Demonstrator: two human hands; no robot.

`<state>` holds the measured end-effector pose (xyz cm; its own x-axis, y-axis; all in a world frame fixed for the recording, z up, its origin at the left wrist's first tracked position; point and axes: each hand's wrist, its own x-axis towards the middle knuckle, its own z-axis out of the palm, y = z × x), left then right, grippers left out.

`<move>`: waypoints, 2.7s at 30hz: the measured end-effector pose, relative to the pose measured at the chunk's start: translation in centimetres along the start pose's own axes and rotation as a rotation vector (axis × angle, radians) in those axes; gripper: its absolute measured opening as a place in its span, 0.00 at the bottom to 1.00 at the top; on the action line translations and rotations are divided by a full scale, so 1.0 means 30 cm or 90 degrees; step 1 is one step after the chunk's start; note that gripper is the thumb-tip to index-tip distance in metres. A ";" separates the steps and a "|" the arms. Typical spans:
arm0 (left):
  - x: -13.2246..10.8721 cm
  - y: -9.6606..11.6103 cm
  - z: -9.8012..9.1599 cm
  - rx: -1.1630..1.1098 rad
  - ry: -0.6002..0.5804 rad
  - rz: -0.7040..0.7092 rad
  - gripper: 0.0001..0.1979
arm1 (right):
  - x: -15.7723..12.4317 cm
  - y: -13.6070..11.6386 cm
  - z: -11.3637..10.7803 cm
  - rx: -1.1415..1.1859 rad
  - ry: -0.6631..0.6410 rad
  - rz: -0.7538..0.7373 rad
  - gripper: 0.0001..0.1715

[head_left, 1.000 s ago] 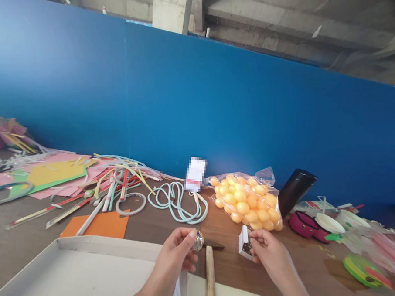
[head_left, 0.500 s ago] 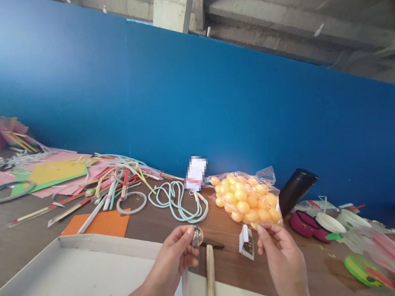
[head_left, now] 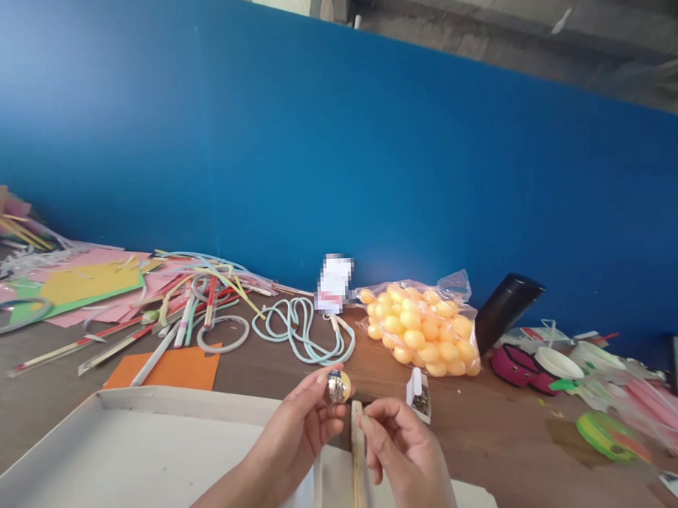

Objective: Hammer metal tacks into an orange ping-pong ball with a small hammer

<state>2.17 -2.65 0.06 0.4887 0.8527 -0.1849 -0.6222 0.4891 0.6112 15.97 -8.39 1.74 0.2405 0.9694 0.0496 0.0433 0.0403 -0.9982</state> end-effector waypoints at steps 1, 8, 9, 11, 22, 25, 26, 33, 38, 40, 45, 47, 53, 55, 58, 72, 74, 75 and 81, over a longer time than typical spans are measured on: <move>-0.002 0.001 0.002 0.001 -0.007 -0.004 0.19 | 0.003 0.005 0.000 0.010 -0.007 0.006 0.15; -0.019 0.002 0.020 0.044 -0.057 -0.010 0.17 | 0.012 0.026 0.007 0.081 -0.071 0.035 0.14; -0.021 0.001 0.020 0.054 -0.059 -0.011 0.17 | 0.014 0.027 0.005 0.094 -0.072 0.041 0.14; -0.023 -0.001 0.019 0.074 -0.062 -0.014 0.17 | 0.017 0.027 0.001 0.124 -0.069 0.053 0.13; -0.022 -0.006 0.021 0.112 -0.068 -0.005 0.15 | 0.019 0.014 -0.010 0.219 -0.068 0.132 0.11; -0.024 -0.005 0.023 0.113 -0.064 -0.003 0.15 | 0.021 0.009 -0.009 0.223 -0.066 0.136 0.11; -0.025 -0.005 0.023 0.113 -0.063 -0.003 0.15 | 0.021 0.007 -0.009 0.224 -0.065 0.139 0.11; -0.027 -0.011 0.018 0.115 -0.068 -0.002 0.16 | 0.023 0.012 -0.015 0.226 -0.076 0.156 0.12; -0.032 -0.007 0.025 0.111 -0.062 -0.005 0.17 | 0.023 0.008 -0.014 0.219 -0.082 0.153 0.12; -0.033 -0.006 0.027 0.111 -0.062 -0.004 0.16 | 0.021 0.002 -0.012 0.221 -0.073 0.153 0.12; -0.034 -0.007 0.025 0.115 -0.062 -0.004 0.16 | 0.015 -0.001 -0.015 0.218 -0.072 0.159 0.13; -0.034 -0.007 0.025 0.118 -0.062 -0.006 0.16 | 0.014 0.004 -0.017 0.214 -0.074 0.158 0.13; -0.033 -0.006 0.027 0.114 -0.064 -0.010 0.15 | 0.022 0.012 -0.019 0.207 -0.094 0.150 0.12; -0.032 -0.007 0.028 0.113 -0.064 -0.007 0.15 | 0.024 0.011 -0.018 0.205 -0.093 0.150 0.12; -0.033 -0.007 0.028 0.112 -0.058 -0.005 0.15 | 0.023 0.007 -0.016 0.202 -0.085 0.150 0.13; -0.033 -0.005 0.032 0.115 -0.045 -0.013 0.16 | 0.021 0.001 -0.019 0.185 -0.090 0.147 0.13; -0.034 -0.005 0.032 0.118 -0.044 -0.014 0.16 | 0.019 0.001 -0.019 0.177 -0.090 0.145 0.13; -0.034 -0.004 0.032 0.120 -0.043 -0.015 0.16 | 0.018 0.000 -0.019 0.175 -0.090 0.143 0.13; -0.036 0.000 0.037 0.132 -0.041 -0.012 0.17 | 0.016 0.000 -0.013 0.163 -0.091 0.137 0.15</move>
<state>2.31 -3.77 1.11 0.5413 0.8269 -0.1524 -0.4772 0.4513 0.7541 16.46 -8.02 1.78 0.0786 0.9856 -0.1498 -0.2423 -0.1268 -0.9619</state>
